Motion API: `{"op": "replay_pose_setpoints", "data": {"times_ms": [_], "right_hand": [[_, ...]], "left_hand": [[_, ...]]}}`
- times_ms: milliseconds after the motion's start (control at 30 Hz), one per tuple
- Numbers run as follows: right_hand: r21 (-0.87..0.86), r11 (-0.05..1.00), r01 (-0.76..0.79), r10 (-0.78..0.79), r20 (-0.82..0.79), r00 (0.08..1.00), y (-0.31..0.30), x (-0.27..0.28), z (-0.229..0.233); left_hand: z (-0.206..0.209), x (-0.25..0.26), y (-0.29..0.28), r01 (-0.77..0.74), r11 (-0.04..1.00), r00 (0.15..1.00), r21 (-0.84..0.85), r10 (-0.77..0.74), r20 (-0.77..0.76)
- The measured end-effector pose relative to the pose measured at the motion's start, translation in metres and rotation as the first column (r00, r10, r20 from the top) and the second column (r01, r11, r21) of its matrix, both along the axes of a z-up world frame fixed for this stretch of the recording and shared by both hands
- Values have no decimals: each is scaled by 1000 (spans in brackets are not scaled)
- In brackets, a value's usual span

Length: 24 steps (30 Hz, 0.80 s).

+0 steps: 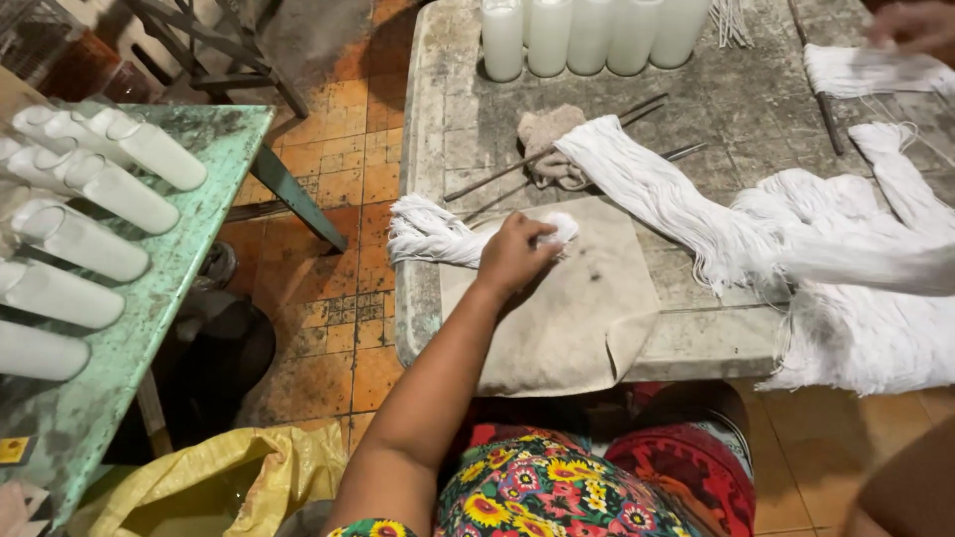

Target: Tie knots around bundles of white candle wicks at regular intervals to prepare them for production

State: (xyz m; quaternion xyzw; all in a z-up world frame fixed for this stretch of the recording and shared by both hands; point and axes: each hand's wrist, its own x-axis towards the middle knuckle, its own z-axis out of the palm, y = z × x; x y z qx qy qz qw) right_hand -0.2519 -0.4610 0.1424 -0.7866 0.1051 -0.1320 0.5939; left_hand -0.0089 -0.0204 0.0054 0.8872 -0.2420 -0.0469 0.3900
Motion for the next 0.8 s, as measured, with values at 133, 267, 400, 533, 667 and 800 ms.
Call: {"op": "replay_pose_setpoints", "data": {"times_ms": [133, 267, 400, 533, 667, 800], "right_hand": [[-441, 894, -82, -58, -295, 954, 132, -6, 32], [-526, 836, -154, 3, -276, 961, 227, 35, 47], [-454, 890, -43, -56, -203, 978, 232, 40, 45], [-524, 851, 32, -113, -123, 986, 236, 46, 49], [-536, 839, -87, -21, -191, 981, 229, 45, 38], [-381, 897, -224, 194, -116, 974, 239, 42, 14]], "left_hand": [[64, -39, -1, 58, 935, 984, -349, -112, -137], [164, -107, -10, 94, 981, 900, 171, -11, -436], [39, -117, -25, 315, 860, 908, 401, -396, 136], [33, -151, -20, 523, 819, 820, 238, -559, 122], [70, -154, -2, 715, 582, 699, -387, -602, 386], [94, -134, 2, 310, 759, 947, -572, -197, 252]]}}
